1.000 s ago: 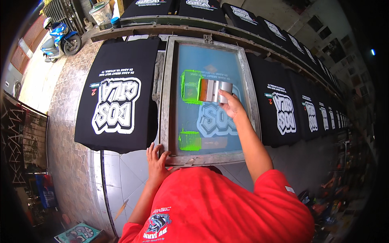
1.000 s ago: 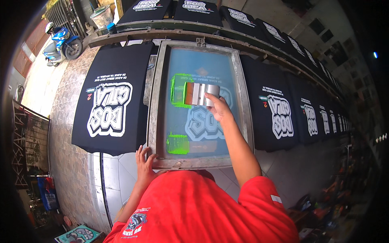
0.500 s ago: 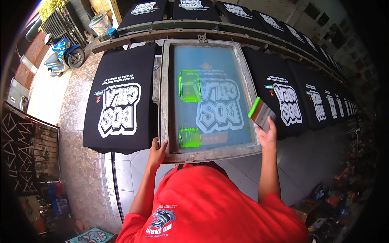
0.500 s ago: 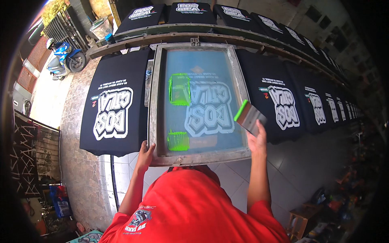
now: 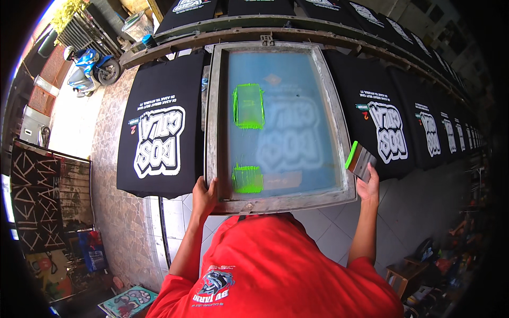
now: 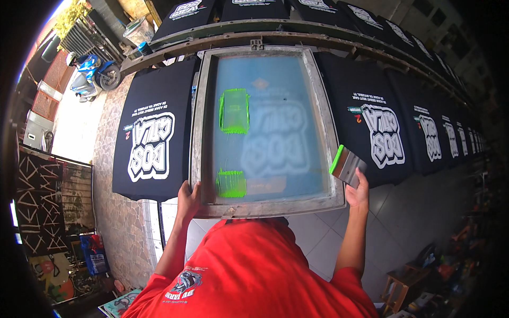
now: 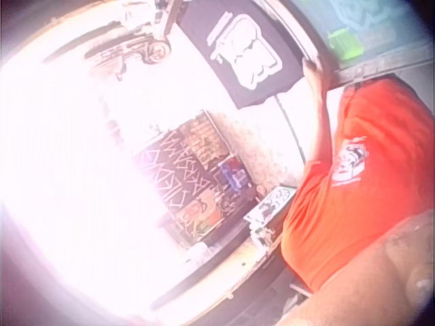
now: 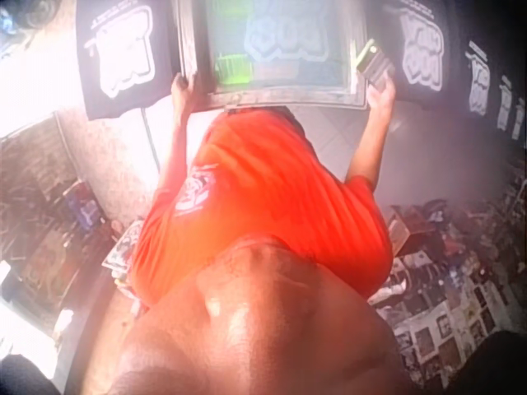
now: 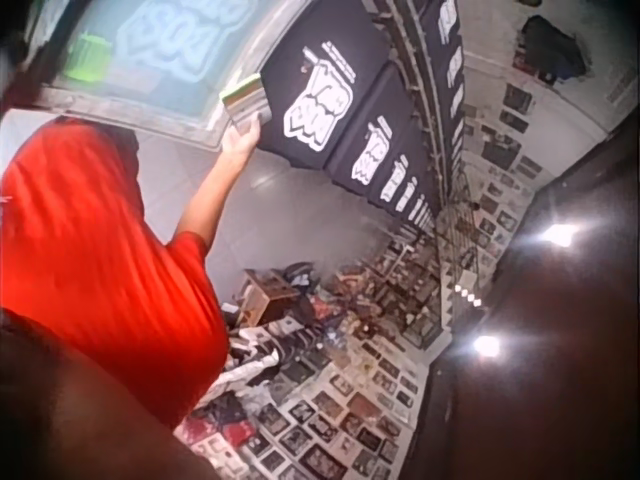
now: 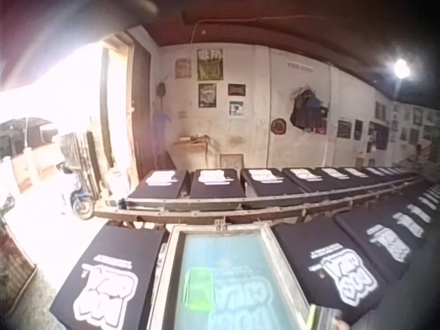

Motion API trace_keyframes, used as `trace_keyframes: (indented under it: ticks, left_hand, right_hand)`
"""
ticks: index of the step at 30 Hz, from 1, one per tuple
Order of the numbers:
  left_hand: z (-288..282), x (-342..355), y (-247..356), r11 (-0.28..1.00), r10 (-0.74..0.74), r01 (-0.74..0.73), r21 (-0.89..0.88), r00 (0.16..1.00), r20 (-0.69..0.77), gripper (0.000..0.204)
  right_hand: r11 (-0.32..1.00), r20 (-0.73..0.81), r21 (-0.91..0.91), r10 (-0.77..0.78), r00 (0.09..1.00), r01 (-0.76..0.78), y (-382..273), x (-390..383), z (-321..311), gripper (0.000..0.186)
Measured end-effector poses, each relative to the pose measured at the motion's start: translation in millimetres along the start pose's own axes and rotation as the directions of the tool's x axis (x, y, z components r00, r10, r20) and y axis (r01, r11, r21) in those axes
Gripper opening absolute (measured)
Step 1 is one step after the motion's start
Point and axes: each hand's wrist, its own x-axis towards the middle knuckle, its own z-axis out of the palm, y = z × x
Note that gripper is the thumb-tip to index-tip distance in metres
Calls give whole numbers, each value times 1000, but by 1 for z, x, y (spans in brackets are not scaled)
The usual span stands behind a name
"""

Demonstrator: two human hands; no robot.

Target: The person applies green ink to a black t-shirt using a screen-printing frame and a squeegee, then lifts the frame and moves it to the next shirt in the row.

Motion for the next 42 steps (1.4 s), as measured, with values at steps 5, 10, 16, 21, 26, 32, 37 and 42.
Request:
trace_keyframes:
  ticks: [5,10,16,21,26,32,37,42]
  left_hand:
    - [-37,-3,-16,982,39,-51,-184,997,-67,27]
    - [-113,22,-69,953,58,-72,-294,997,-57,18]
    - [-267,55,-180,998,6,-19,-64,979,-202,39]
    - [-380,68,-225,993,115,-110,42,985,-132,31]
    - [-420,77,-282,989,144,-148,-10,974,-174,29]
    - [-417,82,-295,985,134,-154,-75,966,-221,28]
    - [-417,93,-307,989,87,-104,-109,986,-144,29]
    - [-419,94,-294,998,55,-58,-30,995,-85,32]
  right_hand:
    - [1000,38,7,8,999,-8,11,-35,38,44]
    - [996,21,80,31,999,-33,71,-79,104,43]
    - [974,227,172,110,968,-150,196,-122,233,46]
    - [970,237,187,110,965,-157,293,-164,301,44]
    - [964,272,173,149,951,-200,335,-178,336,41]
    - [981,219,117,123,968,-152,344,-184,353,40]
    - [990,198,90,92,976,-112,344,-187,355,42]
    - [997,156,82,-18,988,6,343,-186,355,39]
